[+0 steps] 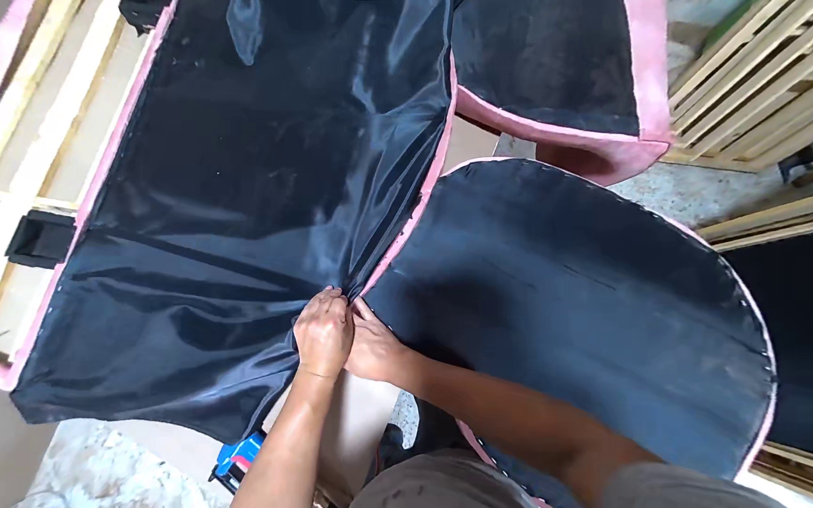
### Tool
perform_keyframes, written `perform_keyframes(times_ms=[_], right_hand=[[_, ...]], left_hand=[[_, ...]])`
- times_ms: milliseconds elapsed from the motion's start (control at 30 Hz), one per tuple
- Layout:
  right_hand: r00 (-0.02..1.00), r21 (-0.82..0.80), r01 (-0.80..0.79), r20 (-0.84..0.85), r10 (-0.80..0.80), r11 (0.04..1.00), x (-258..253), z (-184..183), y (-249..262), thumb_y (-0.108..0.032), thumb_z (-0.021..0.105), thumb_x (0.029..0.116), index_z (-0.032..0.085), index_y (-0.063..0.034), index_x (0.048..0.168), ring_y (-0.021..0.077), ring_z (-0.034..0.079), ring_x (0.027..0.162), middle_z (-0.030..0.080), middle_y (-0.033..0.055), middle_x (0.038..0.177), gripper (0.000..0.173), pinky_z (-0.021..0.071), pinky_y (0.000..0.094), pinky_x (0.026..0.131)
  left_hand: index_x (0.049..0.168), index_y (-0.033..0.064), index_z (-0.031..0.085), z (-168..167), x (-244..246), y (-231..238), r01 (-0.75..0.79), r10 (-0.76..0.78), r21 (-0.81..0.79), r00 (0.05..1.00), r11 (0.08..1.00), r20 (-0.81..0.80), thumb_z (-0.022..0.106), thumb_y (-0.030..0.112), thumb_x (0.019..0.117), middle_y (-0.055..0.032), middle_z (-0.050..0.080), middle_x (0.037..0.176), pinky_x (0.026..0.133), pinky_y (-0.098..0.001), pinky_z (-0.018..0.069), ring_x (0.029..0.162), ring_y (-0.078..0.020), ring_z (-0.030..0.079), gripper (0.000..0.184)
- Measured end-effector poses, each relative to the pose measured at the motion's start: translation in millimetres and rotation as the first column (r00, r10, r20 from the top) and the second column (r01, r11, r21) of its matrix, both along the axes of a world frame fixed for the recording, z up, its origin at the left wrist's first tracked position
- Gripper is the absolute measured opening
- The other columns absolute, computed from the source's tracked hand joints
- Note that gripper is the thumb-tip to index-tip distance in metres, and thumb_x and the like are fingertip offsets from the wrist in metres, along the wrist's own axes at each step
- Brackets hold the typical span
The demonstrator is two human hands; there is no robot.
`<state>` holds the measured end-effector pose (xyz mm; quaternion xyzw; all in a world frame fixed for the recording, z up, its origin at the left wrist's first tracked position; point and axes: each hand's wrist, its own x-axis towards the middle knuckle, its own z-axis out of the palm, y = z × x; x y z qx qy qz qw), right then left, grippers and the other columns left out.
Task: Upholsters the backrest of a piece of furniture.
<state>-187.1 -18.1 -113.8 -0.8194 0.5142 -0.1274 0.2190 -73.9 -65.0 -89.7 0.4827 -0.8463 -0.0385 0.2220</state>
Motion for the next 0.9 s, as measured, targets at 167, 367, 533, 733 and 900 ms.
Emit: perform_keyframes(times_ms=[167,367,533,733,900], right_hand=[[0.983,-0.236,0.109,0.169,-0.070,0.966,-46.6,2.4,27.0,-0.015,0.055,0.0993,0.076,-0.0110,0.114,0.0201,0.067,0.121,0.075,0.0045,0.121,0.026,0.0507,0.0431,0.109],[0.997,-0.400,0.061,0.058,-0.041,0.915,-79.8,13.7,-51.1,-0.022,0.052,0.1044,0.067,-0.0156,0.134,0.0228,0.056,0.136,0.063,0.0053,0.142,0.034,0.0412,0.0462,0.117],[0.990,-0.512,-0.107,0.023,0.138,0.852,-84.2,23.3,-90.6,-0.011,0.054,0.1020,0.075,-0.0111,0.102,0.0234,0.068,0.111,0.074,0.0049,0.108,0.021,0.0509,0.0416,0.103],[0.982,-0.502,-0.147,0.028,0.186,0.852,-83.6,19.5,-87.0,-0.004,0.052,0.1008,0.073,-0.0069,0.097,0.0241,0.067,0.115,0.073,0.0074,0.114,0.021,0.0520,0.0410,0.104],[0.989,-0.518,-0.089,0.058,0.139,0.851,-80.3,4.7,-77.0,-0.002,0.052,0.0997,0.072,-0.0070,0.093,0.0220,0.070,0.110,0.074,0.0066,0.109,0.022,0.0547,0.0377,0.101]], left_hand=[[0.091,0.0011,0.073,-10.2,2.8,-1.6,0.028,-0.028,-0.004,0.999,1.000,0.017,0.056,0.008,0.0961,-0.0120,0.077,0.108,0.101,-0.0425,0.0564,0.113,-0.0258,0.072,0.020],[0.091,0.0016,0.072,8.9,1.0,-5.1,0.004,-0.005,-0.035,0.999,0.999,-0.033,0.057,0.012,0.0977,-0.0119,0.076,0.105,0.097,-0.0422,0.0569,0.108,-0.0258,0.072,0.020],[0.097,0.0046,0.073,18.3,-1.2,4.7,0.048,-0.050,-0.055,0.998,0.997,-0.037,0.055,0.015,0.0998,-0.0117,0.073,0.120,0.111,-0.0484,0.0465,0.123,-0.0290,0.064,0.021],[0.135,0.0064,0.066,-19.8,11.9,23.9,0.016,-0.024,0.141,0.998,0.990,0.049,0.049,0.037,0.1071,-0.0114,0.067,0.136,0.113,-0.0470,0.0471,0.130,-0.0269,0.062,0.045],[0.114,0.0043,0.073,-14.8,48.8,4.9,-0.465,0.375,0.260,0.867,0.846,0.328,0.035,0.065,0.1037,-0.0244,0.072,0.116,0.098,-0.0694,0.0480,0.117,-0.0455,0.066,0.072]])
